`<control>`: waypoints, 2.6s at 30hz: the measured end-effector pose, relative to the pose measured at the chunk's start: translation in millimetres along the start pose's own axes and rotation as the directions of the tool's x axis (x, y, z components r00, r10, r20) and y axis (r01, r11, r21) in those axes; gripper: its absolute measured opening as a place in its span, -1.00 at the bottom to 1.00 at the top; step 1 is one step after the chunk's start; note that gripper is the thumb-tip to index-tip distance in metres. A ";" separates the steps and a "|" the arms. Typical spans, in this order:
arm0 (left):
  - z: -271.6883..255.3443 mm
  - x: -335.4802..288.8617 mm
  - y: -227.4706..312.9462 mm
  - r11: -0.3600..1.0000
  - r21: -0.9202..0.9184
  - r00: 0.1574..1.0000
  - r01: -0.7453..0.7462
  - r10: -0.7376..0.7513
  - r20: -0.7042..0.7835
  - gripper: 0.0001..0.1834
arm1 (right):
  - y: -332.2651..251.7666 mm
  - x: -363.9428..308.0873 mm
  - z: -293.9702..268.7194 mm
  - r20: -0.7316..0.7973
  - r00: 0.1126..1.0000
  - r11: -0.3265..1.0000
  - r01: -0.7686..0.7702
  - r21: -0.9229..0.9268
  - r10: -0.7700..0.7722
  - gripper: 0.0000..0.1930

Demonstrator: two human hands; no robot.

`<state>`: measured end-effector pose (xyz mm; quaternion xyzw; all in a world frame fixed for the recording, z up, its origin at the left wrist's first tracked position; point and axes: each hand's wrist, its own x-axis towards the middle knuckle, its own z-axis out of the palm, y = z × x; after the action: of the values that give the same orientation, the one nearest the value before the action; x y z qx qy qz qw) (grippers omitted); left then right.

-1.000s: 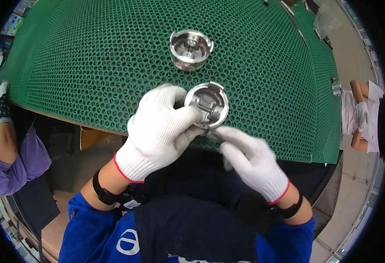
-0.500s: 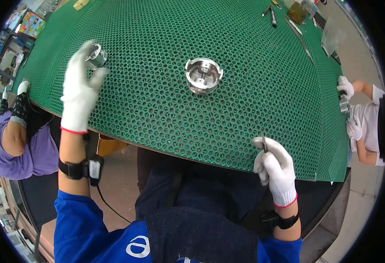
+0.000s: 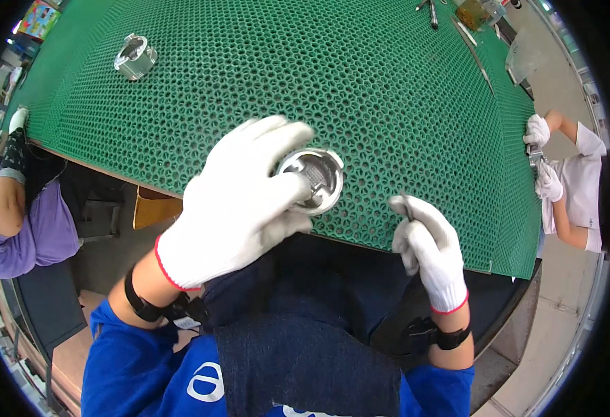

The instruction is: Inserts a small pick or scraping tool into the grooves of metal engine pistons to inspect or debur them.

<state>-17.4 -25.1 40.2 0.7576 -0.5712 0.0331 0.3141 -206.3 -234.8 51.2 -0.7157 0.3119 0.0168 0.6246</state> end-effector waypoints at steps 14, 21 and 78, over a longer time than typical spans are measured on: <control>24.1 -20.0 -7.1 0.955 -0.229 0.982 0.191 -0.185 0.047 -0.68 | -34.3 13.5 29.3 0.327 0.843 0.188 0.436 -0.880 -0.427 -0.78; 27.8 -21.8 -2.5 0.981 -0.107 0.986 0.165 -0.163 0.022 -0.74 | -21.8 10.2 34.6 0.293 0.854 0.321 0.448 -0.834 -0.430 -0.74; 2.2 -19.3 -11.1 0.981 -0.026 0.970 0.191 -0.185 0.158 0.03 | -26.3 36.3 4.0 -0.057 0.985 0.972 0.151 -0.179 -0.163 -0.54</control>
<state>-14.9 -8.3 25.7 0.8020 -0.5202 -0.0673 0.2858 -163.4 -246.1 58.6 -0.7902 0.2738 -0.0309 0.5475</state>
